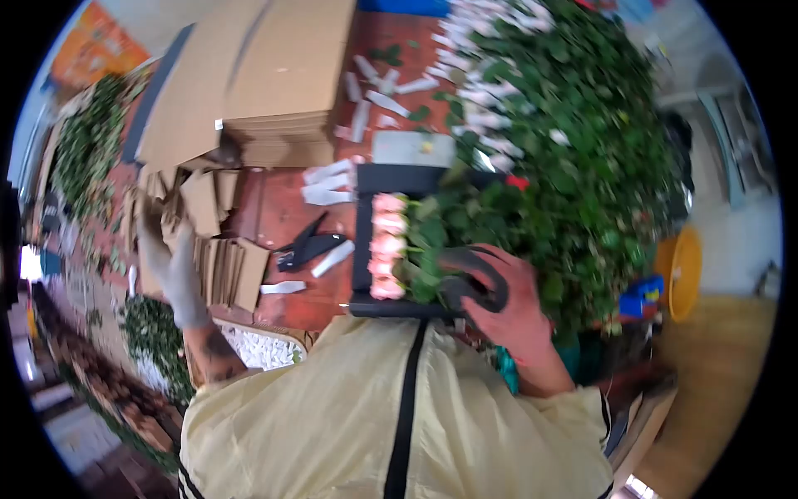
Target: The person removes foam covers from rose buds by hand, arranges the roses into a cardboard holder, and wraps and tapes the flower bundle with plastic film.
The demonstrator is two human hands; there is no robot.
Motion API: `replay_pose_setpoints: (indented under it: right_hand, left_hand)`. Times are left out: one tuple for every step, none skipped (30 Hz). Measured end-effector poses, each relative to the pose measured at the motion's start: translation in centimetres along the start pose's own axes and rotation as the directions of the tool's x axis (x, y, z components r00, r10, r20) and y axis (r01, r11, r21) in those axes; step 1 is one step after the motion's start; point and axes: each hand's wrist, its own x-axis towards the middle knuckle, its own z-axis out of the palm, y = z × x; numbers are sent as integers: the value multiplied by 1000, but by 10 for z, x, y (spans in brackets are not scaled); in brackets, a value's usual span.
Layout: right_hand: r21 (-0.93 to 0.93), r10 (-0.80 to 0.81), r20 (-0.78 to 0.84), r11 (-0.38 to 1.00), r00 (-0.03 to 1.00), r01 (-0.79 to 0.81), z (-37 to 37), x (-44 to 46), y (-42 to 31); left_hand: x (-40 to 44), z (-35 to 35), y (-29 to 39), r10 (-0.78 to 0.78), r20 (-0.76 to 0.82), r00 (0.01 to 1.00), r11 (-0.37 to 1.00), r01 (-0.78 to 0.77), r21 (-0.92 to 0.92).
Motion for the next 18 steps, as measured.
replay_pose_setpoints:
  right_hand:
    - [118,-10,78,993,997,1,5,1,0]
    - [279,89,104,953,991,-115,12,1,-11]
    - [355,132,124,920,983,-168,21,2,-16]
    - [428,174,144,877,974,-220,30,3,-22]
    - [576,161,82,798,984,-179,44,1,-18]
    - [645,161,51,748,986,-156,45,0,-17]
    - [709,161,20,693,987,-127,45,-1,-16]
    - [713,237,170,641,956,-286,34,-2,-20]
    - [691,305,318,573,898,-440,28,-2,-20]
    - [689,294,268,607,918,-396,28,-1,-15]
    - [682,281,218,641,935,-352,27,0,-11]
    - [650,243,168,701,955,-293,24,1,0]
    - [614,200,118,755,973,-230,21,5,7]
    - [577,444,294,624,846,-528,8,16,-6]
    - [597,475,298,584,828,-550,6,22,3]
    - [566,477,298,609,827,-556,7,25,10]
    - [533,479,297,635,826,-560,7,29,15]
    - [537,481,288,635,828,-556,9,33,17]
  left_hand:
    - [-16,3,33,-13,97,995,970,36,-239]
    - [-44,3,53,-47,303,952,864,191,-466]
    - [-69,3,66,-45,559,828,681,435,-589]
    - [-88,9,72,34,765,643,512,647,-565]
    - [-93,20,81,151,820,552,478,685,-549]
    - [-98,31,90,265,854,447,454,724,-519]
    - [-95,38,99,323,890,322,392,811,-435]
    - [-99,39,100,227,929,293,371,856,-360]
    - [-100,40,104,131,959,252,341,897,-282]
    - [-94,41,106,27,989,146,495,858,-140]
    - [-91,44,103,26,990,140,490,861,-134]
    - [-88,46,100,78,983,167,643,745,-178]
    - [-87,47,98,136,973,185,770,598,-221]
    - [-91,50,96,129,878,461,750,533,-390]
    - [-82,48,85,41,855,517,795,501,-341]
    - [-73,47,80,-64,782,620,792,508,-338]
    - [-72,50,80,-200,666,719,719,569,-399]
    - [-63,53,75,-91,615,784,854,379,-357]
